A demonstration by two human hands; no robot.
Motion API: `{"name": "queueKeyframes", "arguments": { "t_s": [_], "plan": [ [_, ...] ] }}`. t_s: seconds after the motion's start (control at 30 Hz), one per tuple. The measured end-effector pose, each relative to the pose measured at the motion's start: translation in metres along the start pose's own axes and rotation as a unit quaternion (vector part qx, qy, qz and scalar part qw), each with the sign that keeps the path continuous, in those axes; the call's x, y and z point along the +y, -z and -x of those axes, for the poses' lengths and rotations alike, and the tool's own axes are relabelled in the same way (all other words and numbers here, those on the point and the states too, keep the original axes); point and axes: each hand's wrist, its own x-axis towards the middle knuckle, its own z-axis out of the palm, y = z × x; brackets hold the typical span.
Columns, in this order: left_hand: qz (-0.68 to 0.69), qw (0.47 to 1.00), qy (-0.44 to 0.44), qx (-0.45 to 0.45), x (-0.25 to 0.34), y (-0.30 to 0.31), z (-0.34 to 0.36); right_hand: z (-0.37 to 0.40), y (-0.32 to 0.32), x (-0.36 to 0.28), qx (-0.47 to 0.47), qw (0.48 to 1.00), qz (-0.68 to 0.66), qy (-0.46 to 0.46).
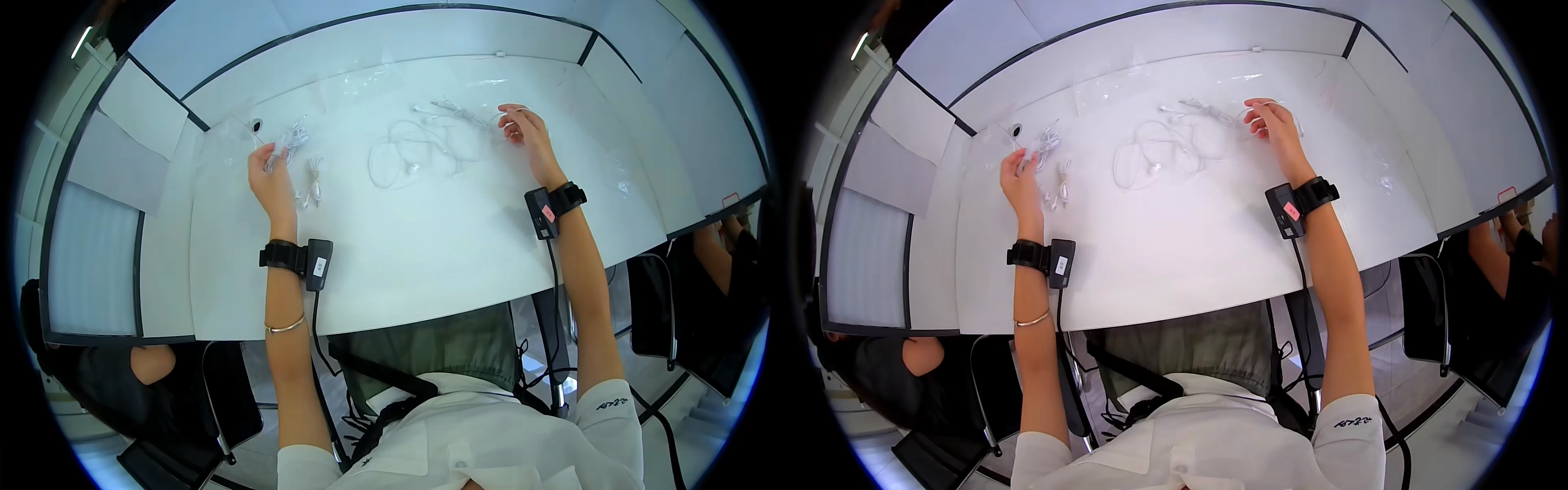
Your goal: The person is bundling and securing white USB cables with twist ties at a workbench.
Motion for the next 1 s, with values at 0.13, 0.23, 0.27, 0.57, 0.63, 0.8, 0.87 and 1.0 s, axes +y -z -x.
{"name": "queueKeyframes", "arguments": {
  "t_s": [0.13, 0.23, 0.27, 0.57, 0.63, 0.8, 0.87, 1.0],
  "plan": [
    [-0.184, 0.979, -0.079, -0.045, -0.001, 0.001, 0.005, 0.001, 0.000, -0.002, -0.007, 1.000, 0.001, 0.000],
    [-0.198, 0.971, -0.126, -0.052, -0.004, -0.002, 0.005, 0.001, 0.001, 0.000, -0.010, 1.000, 0.001, 0.001],
    [-0.139, 0.982, -0.105, -0.068, -0.011, -0.004, 0.004, 0.000, 0.001, 0.001, -0.013, 1.000, 0.000, 0.003],
    [-0.293, 0.955, -0.033, -0.021, 0.006, 0.003, 0.005, -0.002, 0.001, 0.001, -0.021, 1.000, 0.012, 0.005],
    [-0.342, 0.934, -0.104, 0.008, 0.004, 0.001, 0.008, -0.002, 0.001, 0.001, -0.022, 1.000, 0.018, 0.006],
    [-0.278, 0.958, -0.070, -0.012, 0.010, 0.004, 0.002, 0.000, 0.000, -0.002, -0.023, 0.999, 0.028, 0.006],
    [-0.120, 0.992, 0.020, -0.039, 0.013, 0.002, 0.004, -0.002, 0.001, 0.000, -0.023, 0.999, 0.033, 0.007],
    [-0.095, 0.991, 0.085, -0.046, 0.013, 0.002, 0.004, -0.001, 0.001, 0.000, -0.025, 0.999, 0.033, 0.007]
  ]
}}
